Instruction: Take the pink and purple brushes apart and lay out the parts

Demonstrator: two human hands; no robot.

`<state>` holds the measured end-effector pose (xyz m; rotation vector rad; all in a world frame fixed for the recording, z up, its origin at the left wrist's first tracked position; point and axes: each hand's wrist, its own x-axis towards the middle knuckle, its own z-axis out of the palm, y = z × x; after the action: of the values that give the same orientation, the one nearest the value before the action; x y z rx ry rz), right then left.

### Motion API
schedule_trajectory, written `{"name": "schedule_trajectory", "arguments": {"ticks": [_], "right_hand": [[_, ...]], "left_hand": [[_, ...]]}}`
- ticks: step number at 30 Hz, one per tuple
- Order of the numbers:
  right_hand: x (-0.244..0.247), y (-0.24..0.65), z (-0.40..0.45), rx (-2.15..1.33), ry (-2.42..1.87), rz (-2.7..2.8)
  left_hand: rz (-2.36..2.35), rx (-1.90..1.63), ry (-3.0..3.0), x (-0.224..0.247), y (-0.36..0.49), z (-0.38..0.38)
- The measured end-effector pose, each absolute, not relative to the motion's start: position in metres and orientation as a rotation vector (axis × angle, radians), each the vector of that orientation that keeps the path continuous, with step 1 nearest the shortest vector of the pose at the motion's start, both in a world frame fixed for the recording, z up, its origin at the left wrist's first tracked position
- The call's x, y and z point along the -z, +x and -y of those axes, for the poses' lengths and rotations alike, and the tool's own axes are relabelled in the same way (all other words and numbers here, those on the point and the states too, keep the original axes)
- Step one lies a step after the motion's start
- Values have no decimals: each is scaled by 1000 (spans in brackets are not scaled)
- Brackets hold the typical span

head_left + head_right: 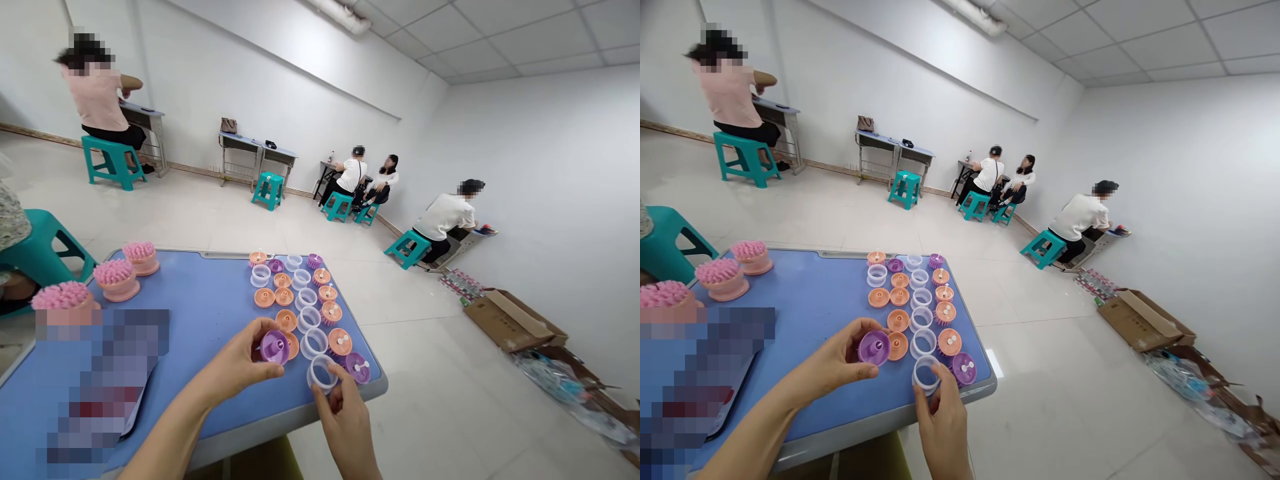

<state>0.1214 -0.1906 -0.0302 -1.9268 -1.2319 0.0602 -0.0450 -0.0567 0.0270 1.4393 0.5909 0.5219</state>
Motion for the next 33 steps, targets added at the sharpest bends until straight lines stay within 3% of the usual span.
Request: {"name": "schedule_trajectory", "arguments": {"ticks": [12,20,29,33], "right_hand": [[23,114,197,247,-1642,1360],[16,83,185,26,-1231,1657],[32,80,186,-20,-1350,1541],[33,88,187,31,-1424,1636]], "left_hand": [[-530,-415,1511,-31,-48,59],[-384,-193,1536,-29,-51,63],[-523,-219,1774,-33,-57,62],[-739,-520,1692,-33,-53,54]]}}
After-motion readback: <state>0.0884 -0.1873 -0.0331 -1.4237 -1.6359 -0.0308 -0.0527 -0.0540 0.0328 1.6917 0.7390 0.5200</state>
